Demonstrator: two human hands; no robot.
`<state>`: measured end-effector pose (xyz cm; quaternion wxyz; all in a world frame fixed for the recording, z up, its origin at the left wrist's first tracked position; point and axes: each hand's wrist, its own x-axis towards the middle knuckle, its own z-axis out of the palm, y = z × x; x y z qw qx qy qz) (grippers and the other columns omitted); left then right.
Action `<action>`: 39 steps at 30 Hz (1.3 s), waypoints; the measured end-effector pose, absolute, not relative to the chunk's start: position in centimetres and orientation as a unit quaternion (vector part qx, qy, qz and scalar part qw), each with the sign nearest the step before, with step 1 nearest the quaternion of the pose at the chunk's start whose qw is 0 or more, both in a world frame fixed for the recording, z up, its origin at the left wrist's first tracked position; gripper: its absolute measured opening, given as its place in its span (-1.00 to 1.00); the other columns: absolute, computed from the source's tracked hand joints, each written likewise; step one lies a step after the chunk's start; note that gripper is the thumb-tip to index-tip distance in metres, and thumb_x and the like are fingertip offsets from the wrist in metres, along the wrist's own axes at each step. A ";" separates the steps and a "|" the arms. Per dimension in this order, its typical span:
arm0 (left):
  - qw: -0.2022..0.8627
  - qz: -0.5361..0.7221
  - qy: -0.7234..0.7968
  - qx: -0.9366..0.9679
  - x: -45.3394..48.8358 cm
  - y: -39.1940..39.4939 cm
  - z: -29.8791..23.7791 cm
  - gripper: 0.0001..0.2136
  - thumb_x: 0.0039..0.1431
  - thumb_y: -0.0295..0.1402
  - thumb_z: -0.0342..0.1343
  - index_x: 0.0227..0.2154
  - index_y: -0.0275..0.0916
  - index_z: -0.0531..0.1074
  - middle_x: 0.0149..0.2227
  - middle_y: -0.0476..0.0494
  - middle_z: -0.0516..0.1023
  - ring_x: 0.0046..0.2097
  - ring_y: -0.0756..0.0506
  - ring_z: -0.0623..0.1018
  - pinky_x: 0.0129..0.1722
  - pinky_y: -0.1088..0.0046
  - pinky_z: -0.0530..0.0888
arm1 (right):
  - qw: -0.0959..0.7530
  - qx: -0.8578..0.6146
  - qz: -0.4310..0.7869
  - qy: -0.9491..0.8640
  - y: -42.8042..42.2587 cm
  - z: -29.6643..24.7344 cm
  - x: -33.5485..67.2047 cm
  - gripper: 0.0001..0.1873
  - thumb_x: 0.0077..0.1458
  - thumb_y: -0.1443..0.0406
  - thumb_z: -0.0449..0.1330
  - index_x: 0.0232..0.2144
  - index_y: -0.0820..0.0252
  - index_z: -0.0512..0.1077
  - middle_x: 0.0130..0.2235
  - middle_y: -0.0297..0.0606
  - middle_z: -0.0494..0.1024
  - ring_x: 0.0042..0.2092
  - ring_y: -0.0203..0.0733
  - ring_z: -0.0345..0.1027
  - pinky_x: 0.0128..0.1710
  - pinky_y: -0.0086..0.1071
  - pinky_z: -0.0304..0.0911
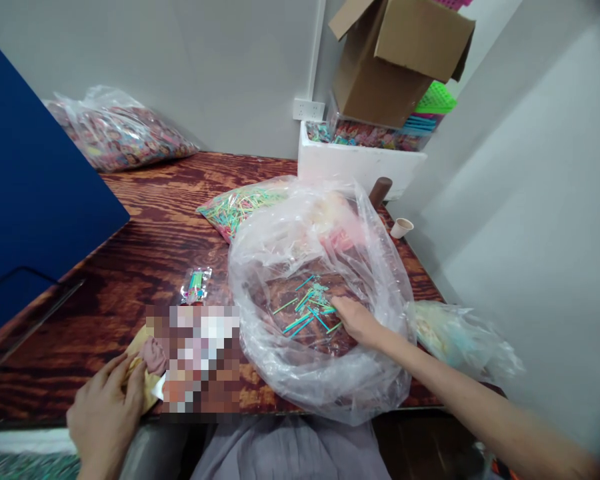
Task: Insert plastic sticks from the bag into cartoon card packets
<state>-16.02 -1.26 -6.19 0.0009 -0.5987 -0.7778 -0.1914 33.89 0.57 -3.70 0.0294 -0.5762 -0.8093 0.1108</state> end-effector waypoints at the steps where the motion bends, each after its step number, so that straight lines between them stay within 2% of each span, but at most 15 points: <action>1: 0.021 -0.175 -0.777 -0.604 -16.0 -1.3 -6.2 -0.49 0.29 -0.04 -0.26 -0.10 -0.24 0.51 0.09 -0.27 0.51 0.04 -0.34 0.48 -0.01 0.11 0.41 | 0.037 -0.599 0.120 -0.791 0.9 -3.8 33.5 -0.74 0.28 0.45 -0.14 -0.14 0.22 0.31 -0.18 -0.15 0.51 -0.14 -0.14 0.34 -0.16 -0.36 0.11; 7: 0.064 -0.135 -0.775 -0.614 -16.1 -1.2 -6.4 -0.46 0.32 -0.04 -0.29 -0.09 -0.28 0.52 0.08 -0.25 0.53 -0.05 -0.31 0.52 -0.14 0.17 0.46 | -0.031 -0.677 0.137 -0.722 1.8 -2.6 30.3 -0.80 0.35 0.29 -0.08 -0.10 0.20 0.31 -0.21 -0.12 0.59 -0.19 -0.08 0.47 -0.29 -0.36 0.06; 11: 0.064 -0.147 -0.771 -0.617 -16.3 -1.2 -6.5 -0.51 0.32 -0.08 -0.24 -0.09 -0.28 0.52 0.06 -0.27 0.53 -0.04 -0.30 0.52 -0.13 0.16 0.45 | -0.056 -0.688 0.143 -0.709 1.4 -1.4 28.7 -0.70 0.28 0.13 0.06 -0.07 0.22 0.32 -0.15 -0.04 0.61 -0.14 0.01 0.50 -0.27 -0.33 0.14; 16: 0.066 -0.141 -0.775 -0.612 -16.1 -1.2 -6.4 -0.49 0.34 -0.07 -0.25 -0.09 -0.30 0.51 0.06 -0.26 0.53 -0.06 -0.31 0.52 -0.14 0.15 0.46 | -0.092 -0.677 0.140 -0.717 1.7 -0.8 27.8 -0.80 0.20 0.31 0.08 -0.14 0.20 0.42 -0.07 -0.06 0.60 -0.05 -0.04 0.48 -0.15 -0.32 0.23; 21: 0.064 -0.148 -0.767 -0.621 -16.1 -1.3 -6.3 -0.43 0.35 -0.06 -0.31 -0.10 -0.35 0.52 0.06 -0.29 0.53 -0.01 -0.32 0.51 -0.10 0.14 0.45 | -0.092 -0.676 0.113 -0.722 2.4 -1.4 26.5 -0.70 0.13 0.33 0.13 -0.09 0.34 0.44 -0.04 0.11 0.54 0.04 0.10 0.39 -0.05 -0.23 0.24; 26: 0.076 -0.157 -0.766 -0.619 -16.0 -1.4 -6.2 -0.45 0.34 -0.06 -0.28 -0.09 -0.34 0.53 0.04 -0.28 0.55 -0.06 -0.31 0.53 -0.14 0.16 0.46 | -0.085 -0.678 0.099 -0.723 2.4 -1.7 26.0 -0.69 0.16 0.44 0.03 -0.06 0.40 0.40 -0.05 0.20 0.51 0.03 0.14 0.36 -0.05 -0.19 0.23; 29: 0.076 -0.155 -0.764 -0.622 -15.8 -1.4 -6.0 -0.48 0.35 -0.09 -0.24 -0.08 -0.38 0.53 0.04 -0.32 0.54 -0.07 -0.32 0.52 -0.18 0.15 0.46 | -0.080 -0.676 0.116 -0.723 2.4 -1.7 26.9 -0.66 0.18 0.49 -0.06 -0.05 0.37 0.37 -0.05 0.15 0.52 0.02 0.10 0.39 -0.08 -0.23 0.21; 34: 0.077 -0.148 -0.763 -0.625 -16.0 -1.4 -6.1 -0.48 0.36 -0.09 -0.24 -0.08 -0.36 0.51 0.05 -0.30 0.54 -0.08 -0.32 0.52 -0.18 0.11 0.48 | -0.073 -0.671 0.170 -0.718 2.9 -1.5 29.2 -0.68 0.19 0.46 -0.06 -0.07 0.21 0.36 -0.08 -0.09 0.58 -0.07 -0.06 0.47 -0.21 -0.36 0.19; 39: 0.083 -0.171 -0.758 -0.624 -16.6 -1.2 -6.9 -0.50 0.32 -0.05 -0.23 -0.12 -0.27 0.52 0.03 -0.26 0.55 -0.10 -0.33 0.53 -0.16 0.06 0.50 | -0.069 -0.672 0.190 -0.712 2.8 -1.3 29.2 -0.70 0.18 0.45 -0.06 -0.10 0.22 0.38 -0.08 -0.06 0.58 -0.09 -0.07 0.49 -0.25 -0.36 0.17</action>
